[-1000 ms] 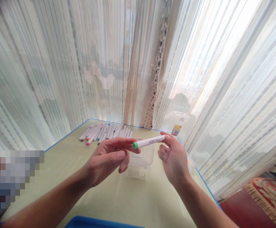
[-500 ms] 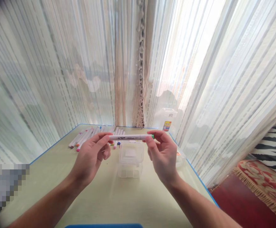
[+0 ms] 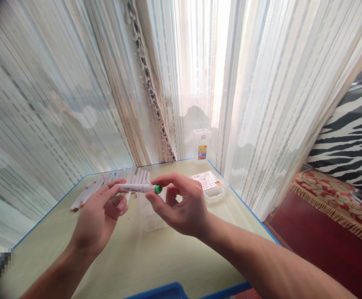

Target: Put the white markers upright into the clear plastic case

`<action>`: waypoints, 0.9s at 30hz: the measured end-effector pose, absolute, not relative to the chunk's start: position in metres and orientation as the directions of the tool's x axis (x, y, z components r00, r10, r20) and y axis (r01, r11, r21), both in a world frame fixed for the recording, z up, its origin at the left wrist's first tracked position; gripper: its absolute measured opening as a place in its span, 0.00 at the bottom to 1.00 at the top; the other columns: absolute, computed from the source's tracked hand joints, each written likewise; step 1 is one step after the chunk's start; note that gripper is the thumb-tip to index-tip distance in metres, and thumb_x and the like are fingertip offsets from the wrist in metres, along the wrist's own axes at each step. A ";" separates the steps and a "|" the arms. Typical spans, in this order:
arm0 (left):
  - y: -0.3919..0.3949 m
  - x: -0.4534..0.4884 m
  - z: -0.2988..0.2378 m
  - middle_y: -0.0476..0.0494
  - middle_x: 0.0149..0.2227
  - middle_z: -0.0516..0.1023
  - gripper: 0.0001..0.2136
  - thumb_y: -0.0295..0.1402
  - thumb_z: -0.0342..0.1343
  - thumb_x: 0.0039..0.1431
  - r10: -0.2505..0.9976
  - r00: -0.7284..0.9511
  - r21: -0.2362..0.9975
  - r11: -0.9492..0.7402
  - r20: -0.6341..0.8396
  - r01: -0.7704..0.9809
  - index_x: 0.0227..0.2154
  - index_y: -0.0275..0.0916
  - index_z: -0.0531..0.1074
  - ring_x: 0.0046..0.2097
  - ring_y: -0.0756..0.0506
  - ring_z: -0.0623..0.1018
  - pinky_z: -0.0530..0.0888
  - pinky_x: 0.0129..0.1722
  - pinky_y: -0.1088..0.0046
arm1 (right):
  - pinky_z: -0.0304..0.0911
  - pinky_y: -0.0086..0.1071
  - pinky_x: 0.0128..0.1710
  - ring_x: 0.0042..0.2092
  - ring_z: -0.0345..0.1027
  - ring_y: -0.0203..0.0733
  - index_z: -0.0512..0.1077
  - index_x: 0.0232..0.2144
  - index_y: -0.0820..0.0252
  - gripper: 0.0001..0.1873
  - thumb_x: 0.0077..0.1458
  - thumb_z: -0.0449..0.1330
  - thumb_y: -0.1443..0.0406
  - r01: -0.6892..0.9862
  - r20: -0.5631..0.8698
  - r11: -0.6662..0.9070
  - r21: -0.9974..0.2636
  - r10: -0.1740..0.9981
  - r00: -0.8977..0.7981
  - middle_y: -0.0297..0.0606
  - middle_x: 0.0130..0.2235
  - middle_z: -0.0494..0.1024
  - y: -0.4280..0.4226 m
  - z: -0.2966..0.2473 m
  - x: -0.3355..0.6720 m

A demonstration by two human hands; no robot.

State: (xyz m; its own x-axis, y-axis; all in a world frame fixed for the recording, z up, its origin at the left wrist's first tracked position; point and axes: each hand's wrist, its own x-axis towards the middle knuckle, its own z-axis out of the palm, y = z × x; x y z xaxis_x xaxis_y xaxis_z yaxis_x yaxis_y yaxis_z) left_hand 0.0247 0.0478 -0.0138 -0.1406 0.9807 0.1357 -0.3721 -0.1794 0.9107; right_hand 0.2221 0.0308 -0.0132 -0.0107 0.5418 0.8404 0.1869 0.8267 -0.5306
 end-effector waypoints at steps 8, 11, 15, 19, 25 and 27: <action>0.045 0.026 -0.013 0.51 0.26 0.73 0.10 0.34 0.67 0.54 0.962 -0.149 0.842 -0.272 0.228 -0.466 0.37 0.36 0.78 0.21 0.56 0.66 0.63 0.20 0.81 | 0.53 0.26 0.16 0.19 0.61 0.28 0.77 0.39 0.59 0.06 0.57 0.67 0.66 -0.041 0.695 0.699 -0.714 0.715 0.075 0.32 0.29 0.77 0.038 -0.010 0.225; 0.039 0.026 -0.013 0.52 0.24 0.72 0.10 0.35 0.68 0.54 0.932 -0.127 0.787 -0.356 0.341 -0.503 0.38 0.37 0.79 0.21 0.57 0.64 0.60 0.20 0.81 | 0.45 0.24 0.13 0.15 0.54 0.26 0.78 0.38 0.59 0.08 0.57 0.67 0.61 -0.229 0.530 0.552 -0.802 0.834 0.153 0.33 0.28 0.77 0.046 -0.008 0.227; 0.034 0.026 -0.013 0.48 0.29 0.76 0.12 0.34 0.71 0.52 0.917 -0.044 0.787 -0.365 0.397 -0.498 0.39 0.39 0.80 0.21 0.58 0.65 0.60 0.20 0.80 | 0.43 0.24 0.14 0.14 0.52 0.24 0.80 0.34 0.61 0.10 0.50 0.70 0.61 -0.350 0.331 0.376 -0.858 0.926 0.181 0.35 0.26 0.78 0.055 -0.006 0.228; 0.032 0.024 -0.013 0.46 0.31 0.78 0.12 0.33 0.71 0.52 0.914 0.034 0.802 -0.337 0.405 -0.493 0.40 0.40 0.82 0.22 0.58 0.64 0.60 0.21 0.78 | 0.45 0.24 0.15 0.14 0.52 0.24 0.81 0.34 0.62 0.12 0.46 0.71 0.62 -0.396 0.219 0.276 -0.876 0.958 0.184 0.35 0.25 0.77 0.058 -0.006 0.227; 0.030 0.024 -0.012 0.44 0.31 0.79 0.12 0.35 0.72 0.50 0.919 0.062 0.810 -0.311 0.390 -0.498 0.38 0.39 0.82 0.23 0.57 0.63 0.58 0.21 0.77 | 0.44 0.25 0.15 0.15 0.52 0.25 0.81 0.33 0.62 0.12 0.44 0.71 0.62 -0.395 0.205 0.274 -0.877 0.956 0.208 0.36 0.25 0.76 0.059 -0.007 0.226; 0.031 0.024 -0.012 0.44 0.31 0.78 0.12 0.35 0.72 0.52 0.916 0.062 0.807 -0.317 0.397 -0.498 0.38 0.39 0.82 0.22 0.57 0.63 0.58 0.21 0.77 | 0.45 0.25 0.15 0.15 0.52 0.25 0.80 0.32 0.62 0.11 0.45 0.70 0.62 -0.398 0.211 0.278 -0.874 0.956 0.205 0.35 0.25 0.76 0.060 -0.007 0.227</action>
